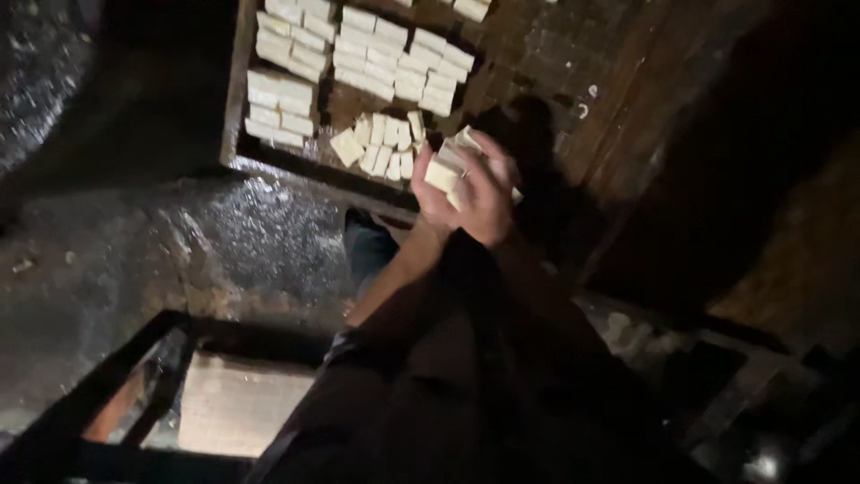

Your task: The person cuts a large block of tofu into small cubes on a wooden board and then fries the cubes in a large wok using a long-handled slotted spoon. The fried tofu is removed and placed on a draining rack.

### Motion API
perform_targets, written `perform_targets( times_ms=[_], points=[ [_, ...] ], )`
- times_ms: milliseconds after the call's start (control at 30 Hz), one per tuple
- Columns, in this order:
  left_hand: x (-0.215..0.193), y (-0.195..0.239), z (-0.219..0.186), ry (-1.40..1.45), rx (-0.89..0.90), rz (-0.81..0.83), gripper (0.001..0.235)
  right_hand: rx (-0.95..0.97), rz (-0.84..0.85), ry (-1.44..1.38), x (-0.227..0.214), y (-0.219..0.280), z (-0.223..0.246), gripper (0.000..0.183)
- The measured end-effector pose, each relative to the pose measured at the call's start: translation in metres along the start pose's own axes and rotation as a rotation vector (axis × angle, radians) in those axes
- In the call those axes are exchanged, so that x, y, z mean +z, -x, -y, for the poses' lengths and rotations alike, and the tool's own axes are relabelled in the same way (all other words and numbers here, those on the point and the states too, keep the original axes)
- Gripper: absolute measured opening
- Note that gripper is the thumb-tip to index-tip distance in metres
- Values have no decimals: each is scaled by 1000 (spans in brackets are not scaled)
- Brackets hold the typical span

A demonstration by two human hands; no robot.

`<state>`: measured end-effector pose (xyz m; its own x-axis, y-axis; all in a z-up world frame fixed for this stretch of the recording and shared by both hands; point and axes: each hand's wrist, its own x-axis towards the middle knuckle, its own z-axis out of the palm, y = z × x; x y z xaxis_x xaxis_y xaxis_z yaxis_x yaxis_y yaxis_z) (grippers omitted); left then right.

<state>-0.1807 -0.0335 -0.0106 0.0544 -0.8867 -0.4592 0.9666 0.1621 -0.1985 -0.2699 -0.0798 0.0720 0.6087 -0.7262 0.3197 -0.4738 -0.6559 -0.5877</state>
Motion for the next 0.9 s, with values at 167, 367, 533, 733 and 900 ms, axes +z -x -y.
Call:
perform_targets(
  times_ms=[167,367,533,733,900],
  points=[
    [14,11,-18,-24,-27,154,71,648,-158,-397,-2,23,-48,35],
    [22,12,-41,-72,-121,63,73,390,366,64,34,99,-57,37],
    [11,6,-39,-9,-197,179,76,652,424,-375,68,114,-93,39],
    [9,2,-34,-6,-102,107,74,909,463,-729,36,106,-123,39],
    [8,-10,-26,-55,-10,162,68,886,182,-1022,-46,82,-89,40]
  ],
)
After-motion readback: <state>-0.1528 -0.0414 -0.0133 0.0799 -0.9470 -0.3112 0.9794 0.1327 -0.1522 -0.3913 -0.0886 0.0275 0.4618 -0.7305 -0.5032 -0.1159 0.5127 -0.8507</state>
